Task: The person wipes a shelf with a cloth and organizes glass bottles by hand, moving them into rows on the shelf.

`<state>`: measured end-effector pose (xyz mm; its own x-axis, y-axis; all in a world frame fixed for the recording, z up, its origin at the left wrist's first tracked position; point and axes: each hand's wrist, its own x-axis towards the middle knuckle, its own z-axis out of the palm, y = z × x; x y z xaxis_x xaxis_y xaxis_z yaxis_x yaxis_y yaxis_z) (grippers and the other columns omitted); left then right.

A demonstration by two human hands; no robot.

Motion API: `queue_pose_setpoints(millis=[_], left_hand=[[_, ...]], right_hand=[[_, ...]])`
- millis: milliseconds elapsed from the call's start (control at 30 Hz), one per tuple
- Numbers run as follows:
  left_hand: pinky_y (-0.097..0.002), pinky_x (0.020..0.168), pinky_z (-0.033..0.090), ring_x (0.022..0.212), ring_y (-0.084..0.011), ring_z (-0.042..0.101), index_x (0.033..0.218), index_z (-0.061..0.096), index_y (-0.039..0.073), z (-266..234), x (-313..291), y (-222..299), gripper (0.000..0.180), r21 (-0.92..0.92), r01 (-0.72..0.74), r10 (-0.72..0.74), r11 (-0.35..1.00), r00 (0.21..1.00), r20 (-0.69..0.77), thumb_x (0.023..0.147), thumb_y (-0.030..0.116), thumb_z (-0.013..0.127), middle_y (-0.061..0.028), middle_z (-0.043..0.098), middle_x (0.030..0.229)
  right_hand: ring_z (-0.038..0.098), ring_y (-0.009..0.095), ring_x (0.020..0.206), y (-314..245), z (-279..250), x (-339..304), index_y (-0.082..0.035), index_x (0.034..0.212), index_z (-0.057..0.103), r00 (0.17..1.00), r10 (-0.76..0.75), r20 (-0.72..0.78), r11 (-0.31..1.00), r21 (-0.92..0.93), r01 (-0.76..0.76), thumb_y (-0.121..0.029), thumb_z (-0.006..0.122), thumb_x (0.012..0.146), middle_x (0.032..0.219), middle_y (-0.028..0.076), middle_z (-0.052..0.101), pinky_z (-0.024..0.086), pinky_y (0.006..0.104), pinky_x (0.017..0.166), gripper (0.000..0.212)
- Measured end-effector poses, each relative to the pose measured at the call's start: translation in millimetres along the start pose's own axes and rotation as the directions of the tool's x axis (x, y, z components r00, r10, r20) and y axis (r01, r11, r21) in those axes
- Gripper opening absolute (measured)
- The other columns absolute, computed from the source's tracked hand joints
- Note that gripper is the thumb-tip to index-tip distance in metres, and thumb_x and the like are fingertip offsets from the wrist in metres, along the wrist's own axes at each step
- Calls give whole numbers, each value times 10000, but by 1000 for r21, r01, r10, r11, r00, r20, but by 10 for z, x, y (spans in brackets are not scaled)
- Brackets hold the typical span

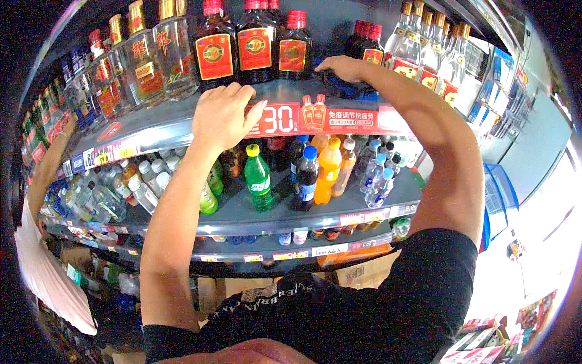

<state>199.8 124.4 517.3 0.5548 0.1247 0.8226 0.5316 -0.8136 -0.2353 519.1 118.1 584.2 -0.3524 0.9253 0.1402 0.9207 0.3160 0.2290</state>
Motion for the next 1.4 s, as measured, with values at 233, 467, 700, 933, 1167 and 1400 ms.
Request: queue_pose_setpoints(millis=[233, 467, 700, 933, 1167, 1400], left_hand=[[-386, 661, 433, 715, -260, 564, 793, 568, 76, 9, -3, 11, 300, 7, 14, -14, 1000, 1000, 12, 817, 371, 520, -82, 558, 724], [-385, 663, 433, 730, -258, 565, 795, 575, 85, 15, -17, -17, 288, 42, 19, -20, 999, 1000, 12, 814, 367, 522, -73, 565, 746], [-391, 675, 426, 752, -262, 562, 829, 584, 90, -28, 22, 33, 272, 47, 47, -52, 998, 994, 99, 826, 354, 515, -74, 565, 764], [-391, 705, 414, 784, -280, 551, 863, 580, 76, -47, 53, 67, 259, 40, 83, -89, 996, 982, 165, 827, 319, 500, -89, 565, 788], [-381, 711, 420, 799, -268, 551, 866, 576, 81, -45, 57, 63, 249, 42, 80, -86, 996, 982, 166, 823, 316, 507, -80, 565, 805], [-373, 773, 453, 921, -278, 590, 1042, 556, 19, -62, 396, 113, 334, -293, 382, -316, 877, 916, 248, 848, 289, 527, -170, 590, 1025]], right_hand=[[514, 263, 1080, -170, -110, -264, -63, 1128, 555, 1000, -26, -2, 970, 240, 26, 64, 415, 680, 1162, 156, 545, 372, 332, 955, 486], [516, 136, 986, -316, -233, -598, 30, 1066, 554, 974, 182, 138, 780, 583, -228, 15, 450, 723, 1101, 74, 567, 385, 243, 895, 359], [541, 87, 829, 51, -180, -1010, 28, 1035, 567, 988, 140, 69, 812, 563, -154, 16, 442, 717, 938, 25, 606, 436, 220, 768, 341], [525, 122, 834, 368, -164, -1455, 24, 953, 562, 978, 207, -29, 887, 428, -175, -9, 451, 701, 916, 46, 592, 418, 246, 780, 277], [548, 174, 869, 591, -164, -1829, 8, 952, 566, 971, 238, -6, 875, 435, -211, -39, 447, 707, 905, 96, 601, 418, 276, 797, 277], [528, 121, 806, 975, 257, -1958, -1, 968, 567, 928, 264, -264, 797, 602, -55, -17, 418, 709, 868, 46, 598, 412, 246, 772, 299]])
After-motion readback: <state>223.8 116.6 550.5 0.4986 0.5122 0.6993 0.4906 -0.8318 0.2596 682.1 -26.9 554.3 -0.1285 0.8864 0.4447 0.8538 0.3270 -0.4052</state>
